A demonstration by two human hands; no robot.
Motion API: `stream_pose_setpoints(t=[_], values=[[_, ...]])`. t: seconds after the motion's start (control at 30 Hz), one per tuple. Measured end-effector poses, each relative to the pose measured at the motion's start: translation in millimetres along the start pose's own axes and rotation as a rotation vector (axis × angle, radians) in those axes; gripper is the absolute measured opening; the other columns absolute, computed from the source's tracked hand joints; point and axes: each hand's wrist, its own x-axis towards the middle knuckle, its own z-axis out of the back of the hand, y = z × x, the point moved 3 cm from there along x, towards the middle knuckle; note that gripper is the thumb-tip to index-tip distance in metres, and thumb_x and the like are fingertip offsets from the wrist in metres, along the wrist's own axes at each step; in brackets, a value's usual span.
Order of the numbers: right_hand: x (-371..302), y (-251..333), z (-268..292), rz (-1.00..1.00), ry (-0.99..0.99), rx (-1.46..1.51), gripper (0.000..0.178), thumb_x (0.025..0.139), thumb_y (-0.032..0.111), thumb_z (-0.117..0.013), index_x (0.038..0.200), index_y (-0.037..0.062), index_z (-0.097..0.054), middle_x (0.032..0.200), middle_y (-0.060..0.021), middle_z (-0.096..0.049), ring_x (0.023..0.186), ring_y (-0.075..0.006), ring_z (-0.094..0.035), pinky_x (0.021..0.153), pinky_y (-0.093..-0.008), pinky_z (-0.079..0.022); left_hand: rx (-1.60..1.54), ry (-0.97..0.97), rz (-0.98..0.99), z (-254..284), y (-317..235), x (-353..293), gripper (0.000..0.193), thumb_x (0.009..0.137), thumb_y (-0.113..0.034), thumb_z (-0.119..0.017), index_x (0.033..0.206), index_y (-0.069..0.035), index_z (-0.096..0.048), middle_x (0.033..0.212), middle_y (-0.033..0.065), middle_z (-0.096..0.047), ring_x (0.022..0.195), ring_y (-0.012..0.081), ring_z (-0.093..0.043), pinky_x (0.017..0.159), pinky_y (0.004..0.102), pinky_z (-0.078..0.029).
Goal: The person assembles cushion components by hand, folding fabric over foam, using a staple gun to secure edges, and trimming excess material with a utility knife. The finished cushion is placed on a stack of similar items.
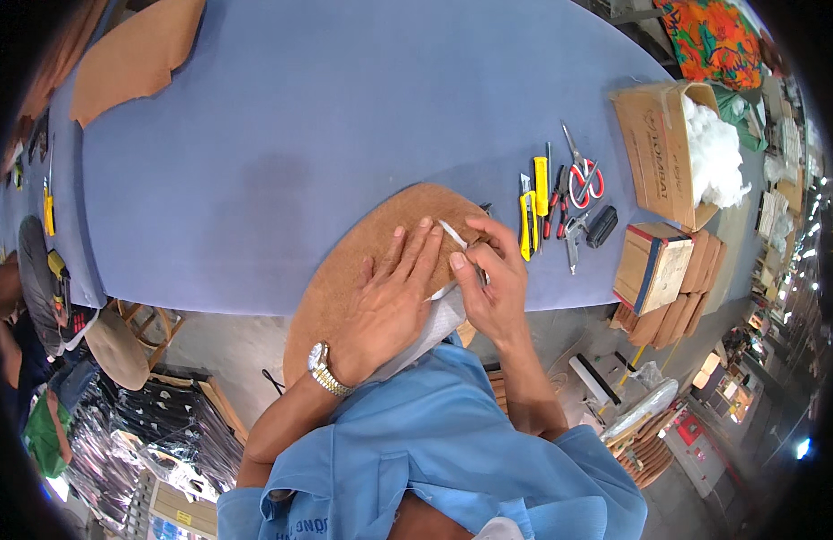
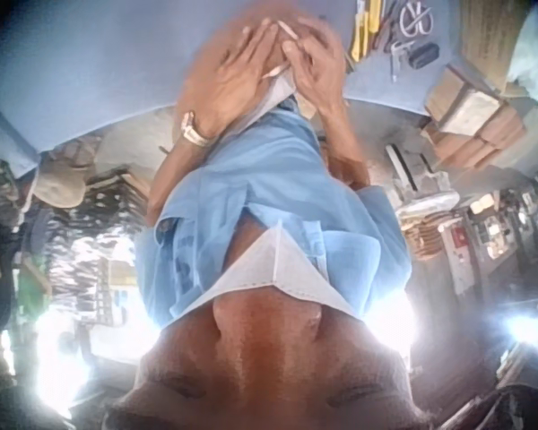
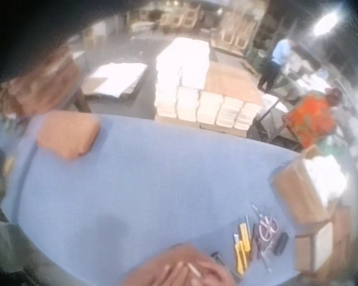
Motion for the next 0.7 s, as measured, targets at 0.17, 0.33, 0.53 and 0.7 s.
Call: stream_pose_setpoints(t=[0.17,0.33,0.53,0.7], values=[[0.3,-1.8,0.8,0.071,-0.054,-0.052,0.013,0.096,0.006,-0.070,0.086,-0.0016,-0.064,0.104,-0.0161,-0.074,0.094,-0.0276,-0.069,0.083,-0.0360,-0.053,-0.005,0.012,0.011,-6.7,0.3,2.0,0.092,0.088,-0.007,-0.066,0.168,-0.013,-0.019,0.175,0.0107,-0.020,0.158,0.0421,-0.023,0.116,0.0696,-0.035],[-1.0,-7.9,-7.4,0.037,-0.175,0.057,0.014,0.096,0.003,-0.070,0.085,-0.0010,-0.062,0.100,-0.0157,-0.074,0.089,-0.0277,-0.070,0.081,-0.0367,-0.054,-0.073,0.056,-0.008,2.2,2.6,8.1,0.098,0.084,-0.007,-0.070,0.168,-0.015,-0.020,0.175,0.0098,-0.019,0.159,0.0443,-0.020,0.116,0.0723,-0.033],[-6.3,-14.7,-9.0,0.028,-0.193,0.072,0.012,0.095,0.002,-0.070,0.085,-0.0011,-0.063,0.100,-0.0175,-0.073,0.090,-0.0279,-0.070,0.081,-0.0356,-0.054,-0.095,0.048,-0.026,1.7,4.8,7.6,0.092,0.085,-0.012,-0.067,0.167,-0.011,-0.023,0.175,0.0089,-0.021,0.159,0.0430,-0.021,0.115,0.0761,-0.030],[-7.5,-27.0,4.1,-0.088,-0.071,0.187,0.010,0.097,0.008,-0.070,0.101,-0.0010,-0.067,0.132,-0.0181,-0.066,0.094,-0.0205,-0.068,0.083,-0.0331,-0.054,-0.049,0.015,-0.005,-3.7,2.1,4.5,0.092,0.086,-0.014,-0.068,0.166,-0.011,-0.025,0.174,0.0105,-0.024,0.159,0.0378,-0.025,0.119,0.0700,-0.030]])
